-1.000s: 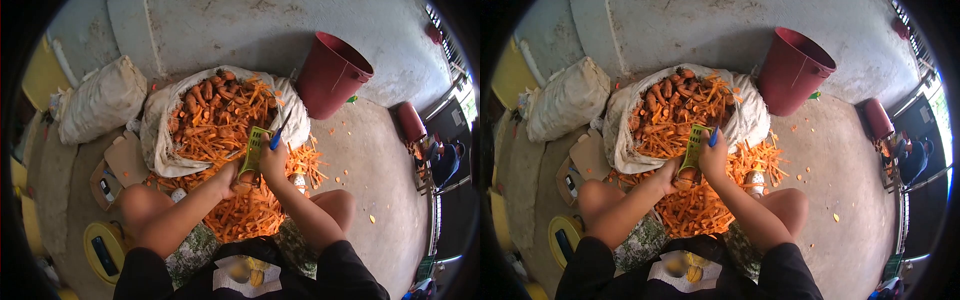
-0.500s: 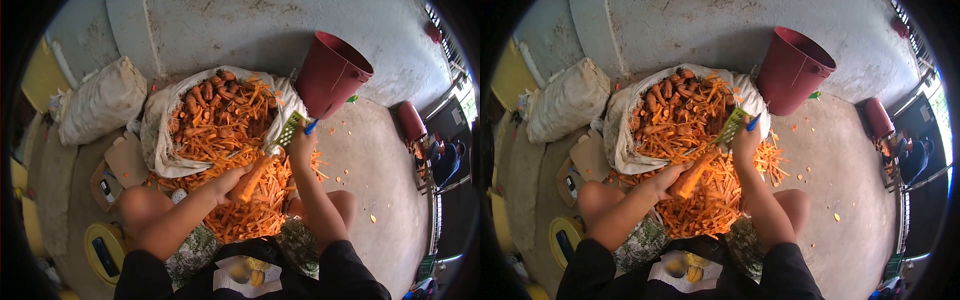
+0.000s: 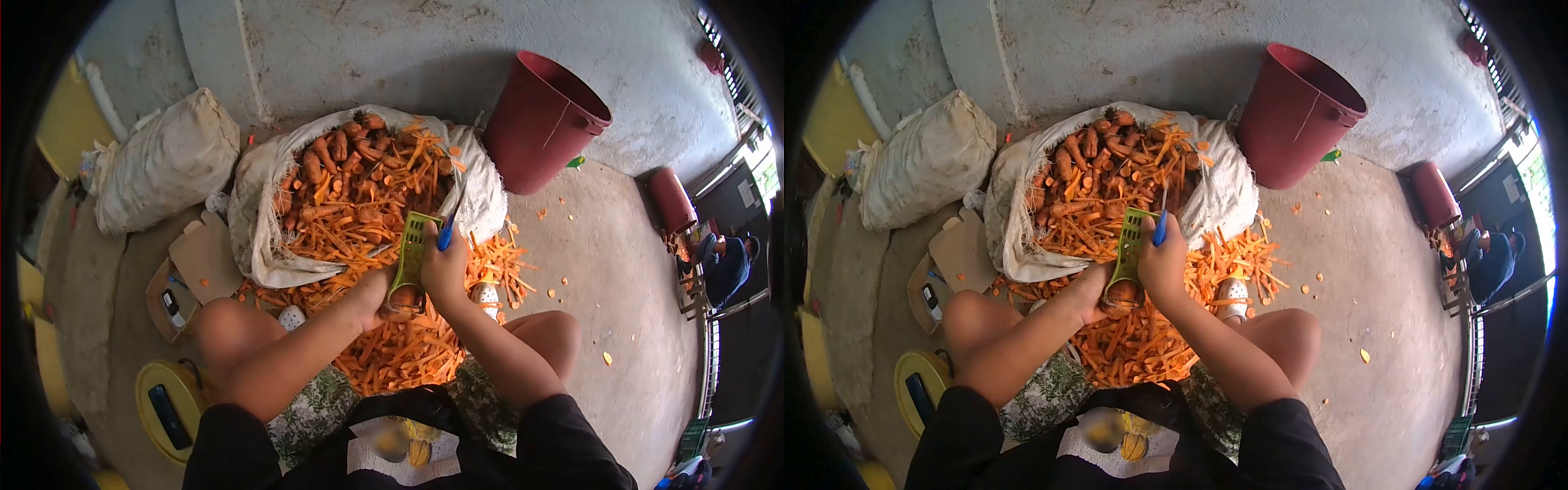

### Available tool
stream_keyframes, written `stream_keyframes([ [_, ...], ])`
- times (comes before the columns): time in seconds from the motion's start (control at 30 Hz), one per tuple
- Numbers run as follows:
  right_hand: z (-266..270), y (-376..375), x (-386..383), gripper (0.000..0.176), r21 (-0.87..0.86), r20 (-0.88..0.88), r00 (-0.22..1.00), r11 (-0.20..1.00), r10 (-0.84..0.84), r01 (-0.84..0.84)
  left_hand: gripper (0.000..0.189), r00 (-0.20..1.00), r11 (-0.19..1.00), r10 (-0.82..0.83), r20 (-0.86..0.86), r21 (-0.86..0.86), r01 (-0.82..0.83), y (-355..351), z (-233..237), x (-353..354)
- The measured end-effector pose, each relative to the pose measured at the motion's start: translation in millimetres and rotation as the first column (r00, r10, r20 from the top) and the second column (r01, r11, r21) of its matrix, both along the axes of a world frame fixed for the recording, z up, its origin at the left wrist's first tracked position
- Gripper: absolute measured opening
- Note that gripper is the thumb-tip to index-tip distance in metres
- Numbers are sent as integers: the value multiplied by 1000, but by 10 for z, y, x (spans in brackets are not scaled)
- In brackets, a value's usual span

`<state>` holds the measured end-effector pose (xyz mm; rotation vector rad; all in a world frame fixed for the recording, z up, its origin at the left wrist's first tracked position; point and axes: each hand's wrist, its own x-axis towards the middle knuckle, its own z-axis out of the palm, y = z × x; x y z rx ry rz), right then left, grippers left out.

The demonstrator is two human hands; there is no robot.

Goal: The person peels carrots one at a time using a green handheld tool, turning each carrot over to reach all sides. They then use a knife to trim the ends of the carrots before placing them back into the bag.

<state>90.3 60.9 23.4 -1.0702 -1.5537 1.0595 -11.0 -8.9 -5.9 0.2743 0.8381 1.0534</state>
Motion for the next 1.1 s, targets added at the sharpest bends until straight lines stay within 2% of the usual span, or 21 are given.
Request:
stream_keyframes([
  [0.03, -75, 62, 3, 24, 57, 19, 998, 997, -54, 53, 29, 1000, 1000, -1, 1, -1, 1, -11, 23, 5],
  [0.07, -108, 120, 7, 24, 115, 35, 993, 988, -110, 105, 30, 996, 997, -71, -51, -8, 70, -21, 45, 5],
  [0.13, 183, 297, 102, 24, 78, 41, 972, 970, -233, 229, 30, 985, 990, -141, -103, -21, 140, -44, 81, 7],
  [0.2, -53, 794, 337, 24, 214, 164, 881, 888, -444, 407, 32, 981, 981, -192, -13, 7, 192, -58, 119, 15],
  [0.27, -41, 1004, 506, 23, 159, 122, 837, 843, -533, 514, 32, 977, 977, -214, 3, 8, 214, -88, 255, 14],
  [0.3, -2, 1011, 515, 23, 110, 27, 867, 864, -497, 491, 33, 971, 971, -239, 18, 8, 239, -95, 299, 1],
  [0.33, -2, 976, 489, 23, 111, 26, 869, 865, -495, 489, 33, 971, 972, -237, 18, 9, 237, -85, 283, -15],
  [0.4, 30, 790, 387, 23, 25, -135, 944, 952, -301, 307, 35, 996, 993, -83, 10, -87, 84, -50, 233, -40],
  [0.47, 288, 431, 228, 23, -183, -122, 978, 972, -168, 144, 36, 999, 988, -29, -46, -154, 22, -15, 322, -18],
  [0.5, 176, 363, 166, 24, -97, -126, 989, 993, -82, 70, 34, 999, 993, 23, -40, -119, -28, 27, 237, -22],
  [0.53, 187, 238, 100, 22, -159, -181, 983, 987, -19, -11, 33, 997, 994, 74, -32, -84, -76, 53, 198, -23],
  [0.6, 145, 97, 16, 20, -159, -184, 981, 983, 62, -92, 31, 994, 990, 113, -4, -84, -113, 68, 176, -37],
  [0.63, 98, 79, 4, 20, -161, -183, 981, 983, 60, -90, 29, 988, 985, 155, 25, -84, -153, 70, 169, -42],
  [0.67, 17, 84, -10, 20, -150, -144, 988, 985, 59, -80, 29, 988, 985, 155, 25, -85, -152, 70, 121, -47],
  [0.73, -90, 107, -17, 21, -137, -104, 993, 988, 61, -75, 28, 978, 992, 122, 169, -54, -114, 65, 43, -50],
  [0.77, -124, 120, -20, 20, -107, -63, 996, 992, 59, -65, 28, 978, 992, 124, 169, -55, -117, 66, 18, -45],
  [0.83, -178, 124, -30, 21, -77, -22, 998, 995, 54, -56, 28, 974, 979, 164, 158, -149, -140, 61, 64, -11],
  [0.93, -206, 109, -44, 20, -105, -69, 997, 993, 43, -50, 27, 980, 981, 149, 134, -146, -129, 54, 50, -4],
  [1.0, -175, 91, -36, 20, 1, 102, 995, 1000, -21, 22, 28, 992, 992, 95, 86, -97, -86, 63, -1, -20],
  [1.03, -134, 114, -28, 20, -2, 103, 994, 1000, -23, 23, 29, 998, 998, 44, 36, -50, -42, 58, -11, -17],
  [1.1, 8, 299, 4, 22, -9, 57, 975, 977, -214, 214, 31, 1000, 995, -21, -19, -96, 19, -33, 132, 32],
])
